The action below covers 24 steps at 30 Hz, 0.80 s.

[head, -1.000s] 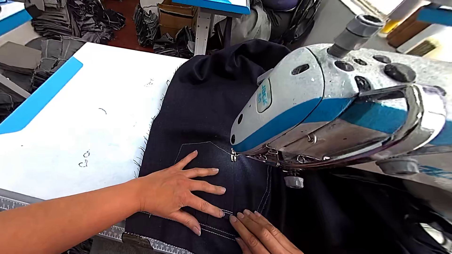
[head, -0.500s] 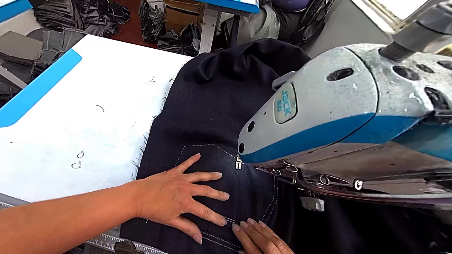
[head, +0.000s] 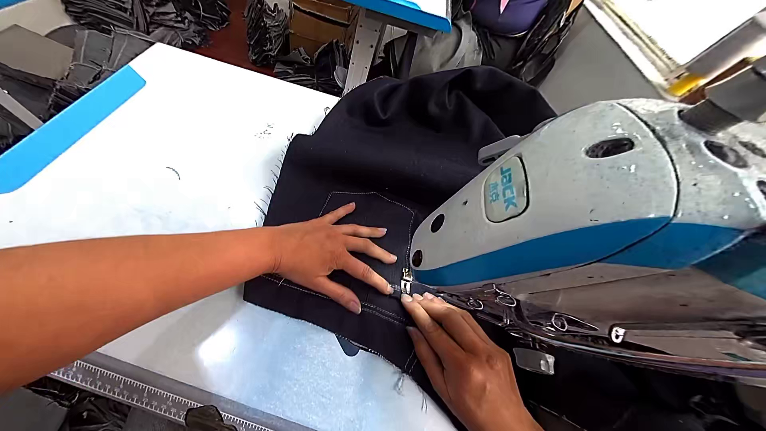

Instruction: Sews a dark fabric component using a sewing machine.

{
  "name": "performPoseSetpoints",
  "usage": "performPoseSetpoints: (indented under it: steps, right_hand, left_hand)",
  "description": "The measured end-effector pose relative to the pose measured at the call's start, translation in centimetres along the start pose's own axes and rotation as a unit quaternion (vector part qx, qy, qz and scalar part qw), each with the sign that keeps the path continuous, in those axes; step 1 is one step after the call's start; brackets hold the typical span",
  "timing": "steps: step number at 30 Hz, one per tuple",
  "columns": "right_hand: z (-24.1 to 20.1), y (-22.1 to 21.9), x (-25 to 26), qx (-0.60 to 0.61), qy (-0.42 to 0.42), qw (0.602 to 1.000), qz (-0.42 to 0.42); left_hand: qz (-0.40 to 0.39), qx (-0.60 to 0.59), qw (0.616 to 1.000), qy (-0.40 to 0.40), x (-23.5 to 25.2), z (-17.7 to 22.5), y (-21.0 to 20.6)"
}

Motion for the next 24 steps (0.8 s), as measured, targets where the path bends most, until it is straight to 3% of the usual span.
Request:
performPoseSetpoints:
  steps: [7, 24]
  right_hand:
    - [0.5, 0.5, 0.4, 0.032, 0.003, 0.998, 0.049]
    - [0.3, 0.3, 0.9, 0.018, -0.005, 0.998, 0.057]
  left_hand:
    - [0.001, 0.010, 1.000, 0.001, 0.5, -1.3, 0.4]
    - [0.007, 0.000, 1.000, -0.003, 0.7, -1.5, 0.8]
Point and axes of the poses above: each hand's wrist, its own x-axis towards the middle knuckle, its own y-axis out of the back of the hand, z = x × y, the point moved 3 cm from there along x, towards the middle knuckle, and after that the axes turned 2 degrees about -x, right-handed, at the moved point
